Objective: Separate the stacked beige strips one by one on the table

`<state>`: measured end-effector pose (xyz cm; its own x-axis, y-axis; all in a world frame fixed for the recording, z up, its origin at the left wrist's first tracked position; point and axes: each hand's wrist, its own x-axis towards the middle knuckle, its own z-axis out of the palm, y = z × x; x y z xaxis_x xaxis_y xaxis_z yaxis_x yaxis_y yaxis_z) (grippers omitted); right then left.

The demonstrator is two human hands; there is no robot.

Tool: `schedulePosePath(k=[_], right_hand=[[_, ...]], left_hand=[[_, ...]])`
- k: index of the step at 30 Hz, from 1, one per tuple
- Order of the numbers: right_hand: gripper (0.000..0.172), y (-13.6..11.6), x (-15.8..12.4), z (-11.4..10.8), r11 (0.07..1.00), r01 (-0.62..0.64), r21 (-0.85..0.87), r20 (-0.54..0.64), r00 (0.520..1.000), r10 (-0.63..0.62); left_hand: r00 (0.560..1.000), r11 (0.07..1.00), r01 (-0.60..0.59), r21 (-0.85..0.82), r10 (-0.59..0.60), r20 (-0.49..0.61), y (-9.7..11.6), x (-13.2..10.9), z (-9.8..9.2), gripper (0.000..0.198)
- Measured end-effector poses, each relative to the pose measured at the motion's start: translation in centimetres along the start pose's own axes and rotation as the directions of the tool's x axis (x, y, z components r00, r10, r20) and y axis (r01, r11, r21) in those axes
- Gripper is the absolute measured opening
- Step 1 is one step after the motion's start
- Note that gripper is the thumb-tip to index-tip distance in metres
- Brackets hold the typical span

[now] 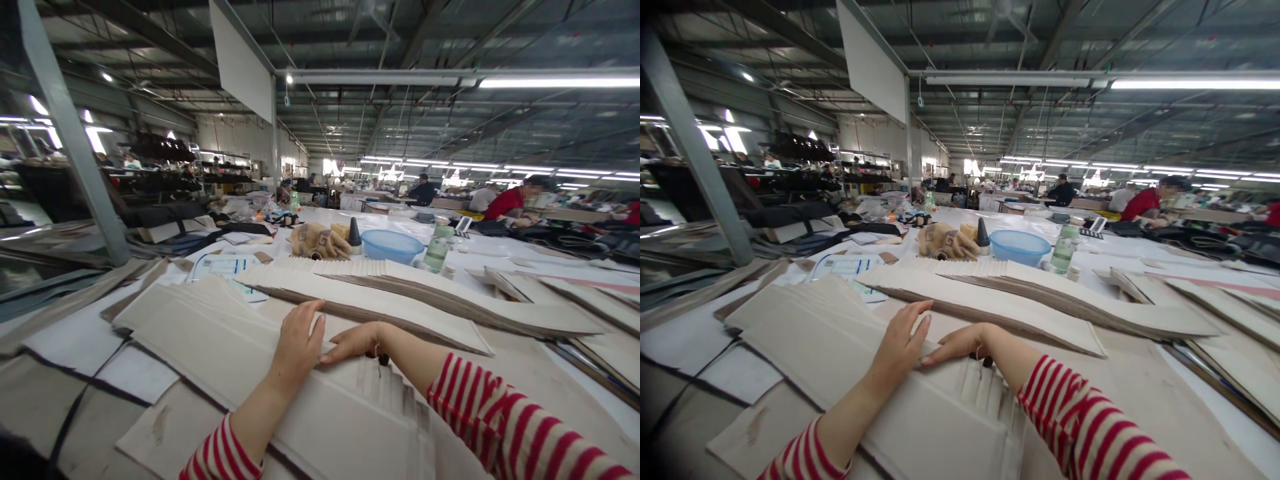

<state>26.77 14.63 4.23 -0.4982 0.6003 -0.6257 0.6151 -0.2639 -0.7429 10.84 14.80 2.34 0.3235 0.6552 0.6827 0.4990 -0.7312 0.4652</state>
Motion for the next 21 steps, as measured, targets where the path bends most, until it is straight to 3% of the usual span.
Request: schedulePosePath(k=[7, 10, 14, 18, 21], right_hand=[[0.048, -1.2, -0.4, 1.5, 0.997, 0.073, -0.011, 0.136, 0.988, -0.071], [0.044, -1.7, -0.8, 2.5, 0.991, 0.129, -0.036, 0.1, 0.987, -0.125], [0.051, -1.9, -1.0, 3.0, 0.977, 0.187, -0.099, 0.004, 0.982, -0.187], [0.061, -2.7, -2.3, 1.6, 0.893, 0.232, -0.385, -0.074, 0.957, -0.281], [0.062, -3.8, -4.7, -0.3, 0.767, 0.174, -0.617, -0.1, 0.95, -0.296]], left_hand=[[1.0, 1.0, -0.008, 0.002, 0.008, -0.002, 0.4, 0.0, -0.4, 0.026], [1.0, 1.0, -0.018, -0.001, 0.018, -0.019, 0.6, 0.0, -0.5, 0.025], [0.995, 0.996, -0.079, -0.044, 0.076, -0.072, 1.0, -0.1, -1.0, 0.025], [0.965, 0.969, -0.242, -0.047, 0.235, -0.116, 1.7, -0.6, -1.7, 0.029], [0.934, 0.934, -0.356, 0.013, 0.357, -0.035, 2.3, -1.0, -1.7, 0.033]])
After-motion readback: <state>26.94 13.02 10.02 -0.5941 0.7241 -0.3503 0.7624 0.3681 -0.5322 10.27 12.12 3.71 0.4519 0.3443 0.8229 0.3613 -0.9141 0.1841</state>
